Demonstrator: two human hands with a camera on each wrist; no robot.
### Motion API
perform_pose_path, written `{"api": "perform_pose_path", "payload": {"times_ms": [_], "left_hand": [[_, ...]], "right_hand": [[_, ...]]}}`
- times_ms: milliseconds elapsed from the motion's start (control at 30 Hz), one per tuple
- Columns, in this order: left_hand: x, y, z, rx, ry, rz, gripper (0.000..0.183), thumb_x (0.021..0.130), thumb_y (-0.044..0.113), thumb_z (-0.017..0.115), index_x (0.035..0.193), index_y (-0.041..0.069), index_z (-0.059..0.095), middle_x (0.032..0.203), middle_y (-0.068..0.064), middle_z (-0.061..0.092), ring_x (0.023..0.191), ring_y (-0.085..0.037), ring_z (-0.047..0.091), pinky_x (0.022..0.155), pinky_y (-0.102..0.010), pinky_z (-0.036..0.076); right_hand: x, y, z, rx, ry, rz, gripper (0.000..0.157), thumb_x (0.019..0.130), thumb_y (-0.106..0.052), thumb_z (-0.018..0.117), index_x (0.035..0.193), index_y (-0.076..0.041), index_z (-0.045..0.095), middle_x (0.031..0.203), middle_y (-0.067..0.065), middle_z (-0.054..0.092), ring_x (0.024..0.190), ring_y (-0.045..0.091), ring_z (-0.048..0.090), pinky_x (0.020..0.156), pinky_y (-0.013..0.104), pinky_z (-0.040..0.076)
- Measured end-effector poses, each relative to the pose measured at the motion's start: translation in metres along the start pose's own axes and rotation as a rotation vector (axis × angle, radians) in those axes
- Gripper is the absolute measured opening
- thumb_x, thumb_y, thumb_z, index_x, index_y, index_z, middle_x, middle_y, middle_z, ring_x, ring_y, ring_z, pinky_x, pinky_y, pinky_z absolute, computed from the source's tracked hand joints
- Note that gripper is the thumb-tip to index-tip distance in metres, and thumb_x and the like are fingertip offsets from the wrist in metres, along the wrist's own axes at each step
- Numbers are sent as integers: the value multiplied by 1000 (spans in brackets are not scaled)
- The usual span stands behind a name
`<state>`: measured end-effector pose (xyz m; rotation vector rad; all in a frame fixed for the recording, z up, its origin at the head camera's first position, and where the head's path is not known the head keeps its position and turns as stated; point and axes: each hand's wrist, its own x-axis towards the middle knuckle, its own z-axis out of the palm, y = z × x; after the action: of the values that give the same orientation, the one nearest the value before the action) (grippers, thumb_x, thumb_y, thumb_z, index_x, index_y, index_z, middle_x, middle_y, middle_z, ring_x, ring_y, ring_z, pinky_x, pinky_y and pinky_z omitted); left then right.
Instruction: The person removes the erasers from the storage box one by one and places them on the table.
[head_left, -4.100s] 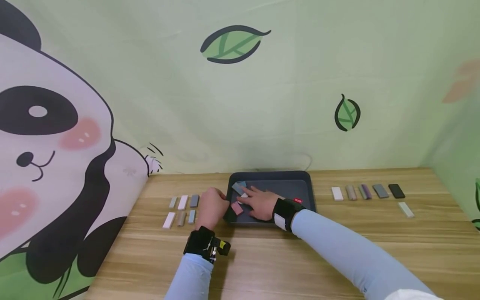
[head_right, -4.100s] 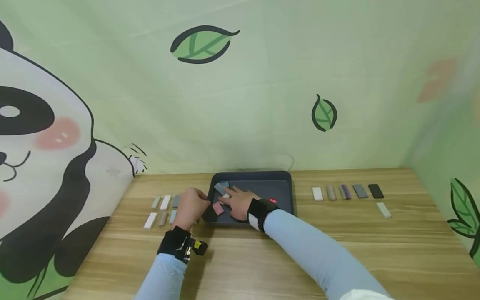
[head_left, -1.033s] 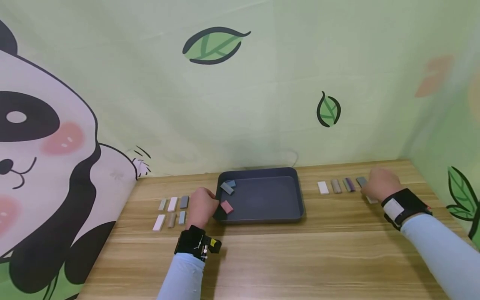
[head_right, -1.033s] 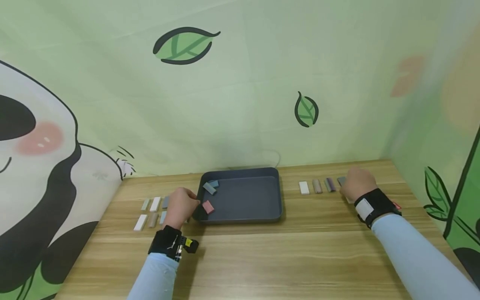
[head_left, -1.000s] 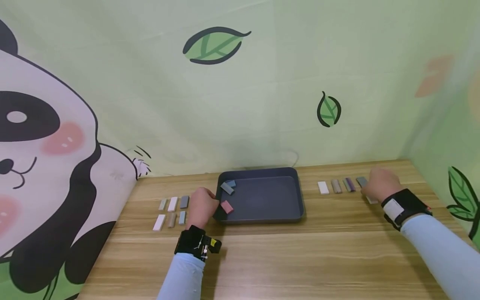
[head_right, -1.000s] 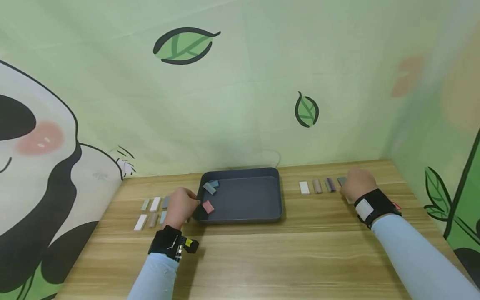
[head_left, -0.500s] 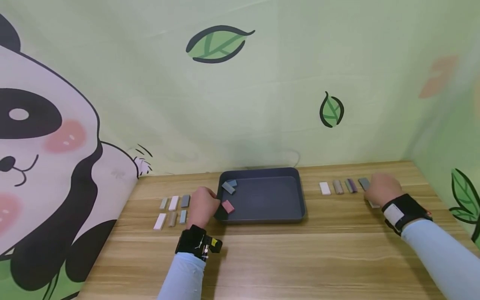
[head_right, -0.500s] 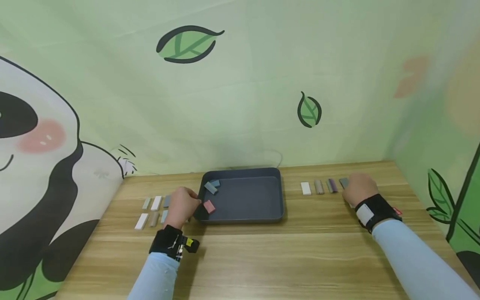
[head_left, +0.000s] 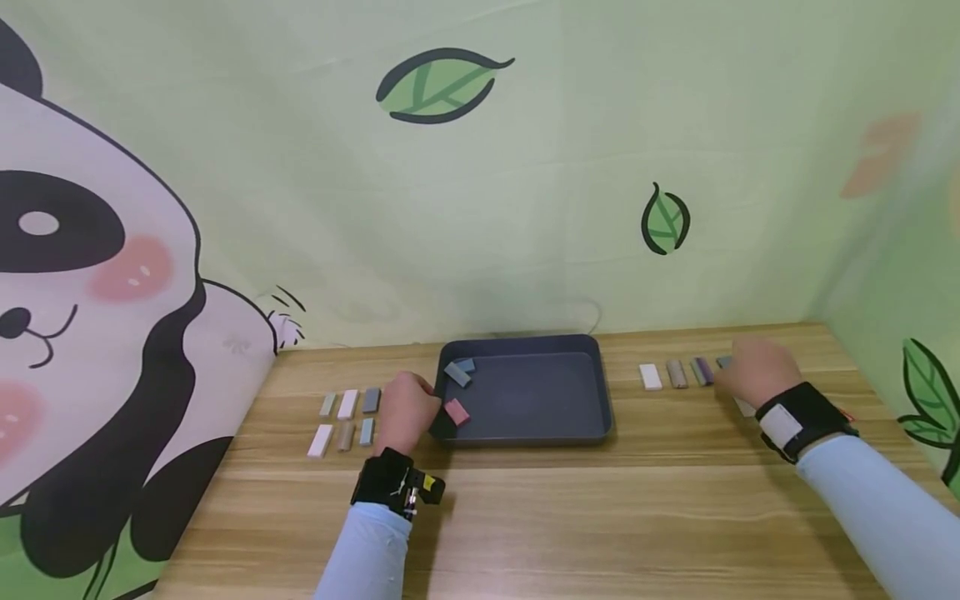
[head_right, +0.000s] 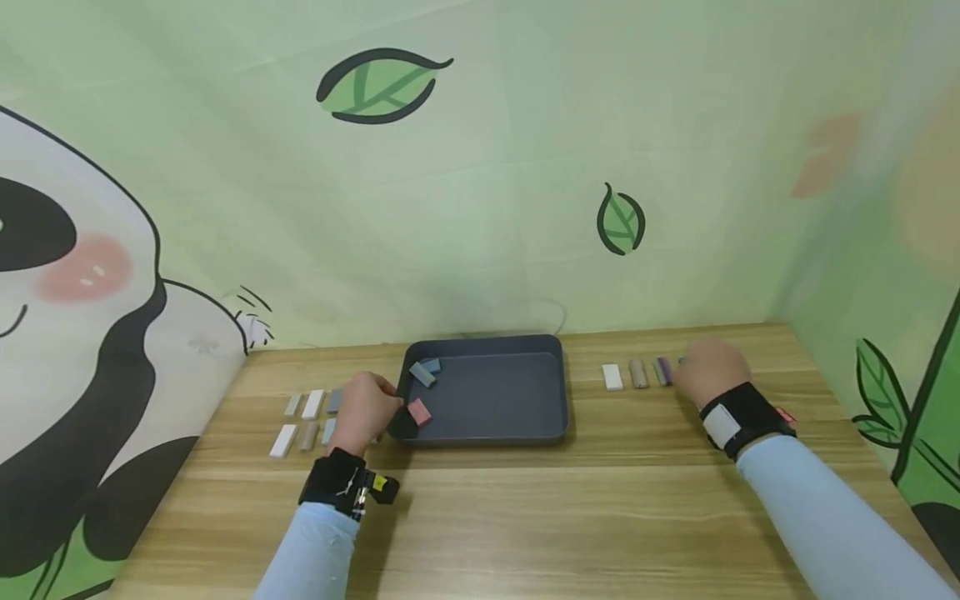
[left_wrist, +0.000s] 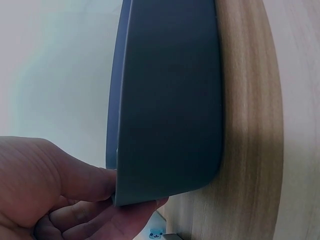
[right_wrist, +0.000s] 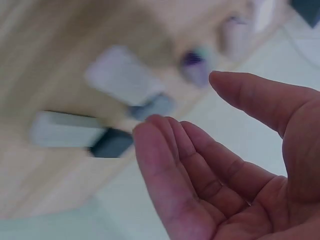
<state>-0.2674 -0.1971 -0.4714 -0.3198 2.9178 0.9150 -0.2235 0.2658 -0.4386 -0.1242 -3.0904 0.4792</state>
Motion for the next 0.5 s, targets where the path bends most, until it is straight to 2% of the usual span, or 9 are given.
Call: {"api": "perform_pose_path", "payload": {"times_ms": [67, 200, 267, 333, 400, 467, 500], "left_hand": [[0, 0, -1, 1, -1, -4, 7, 78, 13, 66, 81, 7, 69, 81, -8, 65, 69, -22, 58, 54, -27, 46], [-1, 1, -3, 2, 0, -3, 6, 78, 12, 66, 80, 7, 69, 80, -8, 65, 69, -22, 58, 54, -26, 46], [-2, 2, -4, 2, 4, 2, 6, 78, 12, 66, 80, 7, 69, 80, -8, 65, 68, -22, 58, 54, -26, 46], [-2, 2, -4, 1, 11, 8, 6, 78, 12, 66, 79, 7, 68, 79, -8, 65, 68, -21, 58, 54, -26, 46], [-3, 2, -3, 6, 19, 19, 6, 78, 13, 66, 79, 7, 68, 79, -8, 65, 68, -21, 58, 53, -27, 45], [-3, 3, -2, 11, 24, 33, 7, 78, 14, 67, 79, 7, 69, 80, -8, 65, 68, -21, 58, 53, -27, 45], [-3, 3, -2, 13, 26, 39, 7, 78, 14, 68, 79, 7, 69, 80, -8, 65, 68, -21, 58, 53, -27, 45]], "right_hand": [[2, -16, -5, -10, 17, -22, 38, 77, -24, 64, 50, -10, 41, 51, 1, 37, 46, 17, 38, 40, 28, 30], [6, -57, -8, 32, 16, -66, 32, 73, -19, 63, 49, -11, 43, 48, -3, 34, 44, 14, 35, 39, 26, 27], [8, -80, -6, 53, 22, -101, 26, 73, -19, 64, 54, -7, 50, 51, 0, 41, 46, 14, 39, 40, 27, 29], [10, -103, -3, 67, 42, -141, 23, 76, -22, 66, 67, -2, 61, 61, 7, 56, 54, 19, 52, 44, 32, 39], [11, -127, 3, 81, 57, -181, 29, 77, -25, 68, 84, 2, 67, 79, 15, 65, 68, 26, 60, 54, 38, 47], [10, -149, 10, 91, 68, -217, 41, 76, -30, 72, 101, 3, 66, 98, 20, 67, 86, 33, 63, 69, 44, 51], [10, -160, 15, 99, 70, -235, 45, 76, -31, 72, 105, 3, 65, 102, 21, 66, 91, 35, 62, 74, 46, 51]]}}
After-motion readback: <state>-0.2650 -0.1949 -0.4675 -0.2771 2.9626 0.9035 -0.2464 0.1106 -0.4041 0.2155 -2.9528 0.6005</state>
